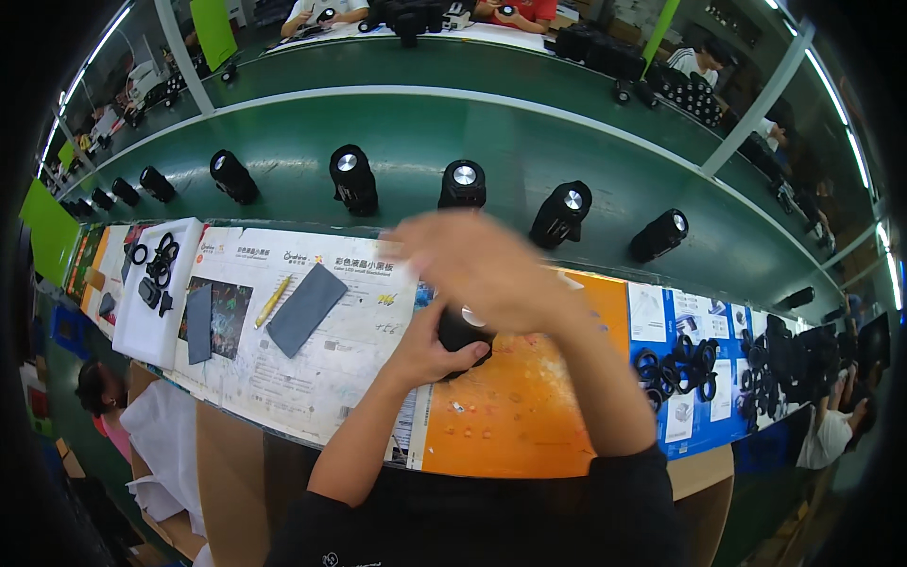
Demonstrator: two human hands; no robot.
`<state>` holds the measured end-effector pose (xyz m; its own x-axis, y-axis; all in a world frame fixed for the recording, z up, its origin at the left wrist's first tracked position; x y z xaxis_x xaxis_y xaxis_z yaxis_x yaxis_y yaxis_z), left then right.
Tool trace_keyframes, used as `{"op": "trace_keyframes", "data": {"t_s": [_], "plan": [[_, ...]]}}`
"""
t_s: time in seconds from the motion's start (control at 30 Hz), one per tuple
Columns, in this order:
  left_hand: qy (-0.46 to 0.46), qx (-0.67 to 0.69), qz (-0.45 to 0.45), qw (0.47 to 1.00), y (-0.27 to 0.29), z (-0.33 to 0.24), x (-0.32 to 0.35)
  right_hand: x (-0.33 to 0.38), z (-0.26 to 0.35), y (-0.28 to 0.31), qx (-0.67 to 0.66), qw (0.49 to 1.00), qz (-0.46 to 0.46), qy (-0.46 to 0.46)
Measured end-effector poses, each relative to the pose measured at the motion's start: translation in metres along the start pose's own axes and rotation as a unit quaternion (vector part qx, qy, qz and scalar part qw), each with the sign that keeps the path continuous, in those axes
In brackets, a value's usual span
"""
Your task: The person assembles cylindrical electronic devices by fitting rubber rings onto their ends by hand and placing the finished units onto a conveyor belt.
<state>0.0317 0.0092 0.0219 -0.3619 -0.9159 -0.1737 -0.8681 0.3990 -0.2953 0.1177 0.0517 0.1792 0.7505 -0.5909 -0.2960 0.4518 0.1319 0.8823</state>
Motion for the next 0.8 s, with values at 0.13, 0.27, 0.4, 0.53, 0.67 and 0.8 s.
{"op": "trace_keyframes", "data": {"t_s": [0.13, 0.27, 0.4, 0.53, 0.67, 0.8], "plan": [[0.075, -0.067, 0.029, 0.995, 0.001, 0.007, -0.002, 0.008, 0.002, -0.047, -0.042, 0.996, 0.076, -0.01], [0.027, -0.133, 0.031, 0.99, -0.001, -0.023, 0.006, 0.021, -0.012, -0.035, -0.07, 0.997, -0.018, -0.037], [0.119, -0.197, -0.007, 0.973, 0.015, -0.026, 0.02, 0.065, -0.052, 0.024, 0.022, 0.946, -0.284, -0.156], [0.155, -0.247, -0.058, 0.955, 0.047, -0.068, 0.03, 0.137, -0.137, 0.06, 0.262, 0.861, -0.331, -0.284], [-0.059, -0.33, -0.122, 0.934, 0.106, -0.123, 0.027, 0.163, -0.201, 0.036, 0.263, 0.848, -0.258, -0.38], [-0.048, -0.246, -0.237, 0.939, 0.141, -0.147, 0.013, 0.154, -0.206, 0.011, 0.126, 0.853, -0.277, -0.424]]}}
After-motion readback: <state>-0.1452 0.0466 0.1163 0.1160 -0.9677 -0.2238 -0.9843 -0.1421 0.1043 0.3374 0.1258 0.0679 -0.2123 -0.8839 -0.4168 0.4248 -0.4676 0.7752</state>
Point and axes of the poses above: each hand's wrist, its own x-axis away from the middle knuckle, its own y-axis out of the back of the hand, z = x × y, the point moved 6 cm from there along -x, towards the middle knuckle, and after that the axes turned 14 degrees about x, right-handed, at the moved point
